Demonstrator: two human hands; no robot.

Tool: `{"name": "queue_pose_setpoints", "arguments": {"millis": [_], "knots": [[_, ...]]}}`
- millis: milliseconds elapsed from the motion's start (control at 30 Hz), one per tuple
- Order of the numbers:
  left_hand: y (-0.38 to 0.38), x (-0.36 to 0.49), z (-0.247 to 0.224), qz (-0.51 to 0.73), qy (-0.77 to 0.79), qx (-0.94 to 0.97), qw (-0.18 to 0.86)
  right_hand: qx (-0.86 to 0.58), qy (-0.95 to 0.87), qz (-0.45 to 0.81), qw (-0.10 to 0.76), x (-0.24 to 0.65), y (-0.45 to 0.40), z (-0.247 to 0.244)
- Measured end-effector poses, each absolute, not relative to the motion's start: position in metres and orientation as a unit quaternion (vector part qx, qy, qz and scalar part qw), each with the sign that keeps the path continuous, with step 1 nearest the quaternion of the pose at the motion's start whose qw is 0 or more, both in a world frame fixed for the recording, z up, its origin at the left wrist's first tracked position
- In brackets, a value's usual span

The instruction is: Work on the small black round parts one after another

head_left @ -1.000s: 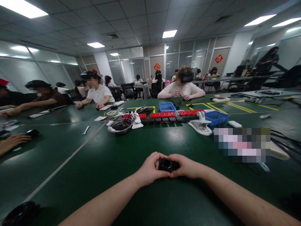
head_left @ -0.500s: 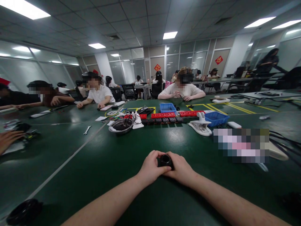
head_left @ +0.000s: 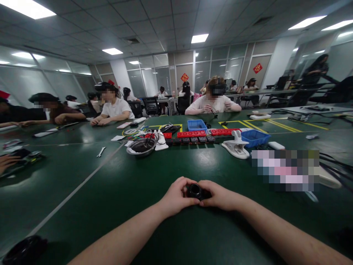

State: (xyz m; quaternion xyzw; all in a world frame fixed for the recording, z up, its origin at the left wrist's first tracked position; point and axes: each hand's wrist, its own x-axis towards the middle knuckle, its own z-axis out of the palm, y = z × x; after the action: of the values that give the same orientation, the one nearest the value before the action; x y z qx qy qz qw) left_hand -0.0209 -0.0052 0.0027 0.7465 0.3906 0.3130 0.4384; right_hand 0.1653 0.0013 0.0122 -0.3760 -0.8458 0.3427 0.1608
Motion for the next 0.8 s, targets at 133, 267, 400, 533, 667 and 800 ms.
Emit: {"name": "queue_pose_setpoints", "arguments": {"millis": [133,267,400,533,667,800], "knots": [[-0.006,-0.02,0.006,0.313,0.389,0.744,0.443,-0.366,-0.844,0.36,0.156,0.166,0.001,0.015],[-0.007,-0.02,0.007,0.313,0.39,0.743,0.445,-0.364,-0.836,0.376,0.165,0.166,0.001,0.016],[-0.008,-0.02,0.005,0.317,0.398,0.739,0.443,-0.381,-0.81,0.404,0.187,0.165,0.001,0.013],[-0.01,-0.015,0.0,0.339,0.45,0.718,0.408,-0.449,-0.776,0.39,0.21,0.158,0.0,0.004],[-0.011,-0.007,-0.001,0.378,0.511,0.699,0.328,-0.572,-0.752,0.238,0.225,0.141,-0.004,-0.003],[-0.008,-0.005,-0.002,0.389,0.521,0.694,0.31,-0.624,-0.747,0.127,0.188,0.131,-0.011,-0.002]]}}
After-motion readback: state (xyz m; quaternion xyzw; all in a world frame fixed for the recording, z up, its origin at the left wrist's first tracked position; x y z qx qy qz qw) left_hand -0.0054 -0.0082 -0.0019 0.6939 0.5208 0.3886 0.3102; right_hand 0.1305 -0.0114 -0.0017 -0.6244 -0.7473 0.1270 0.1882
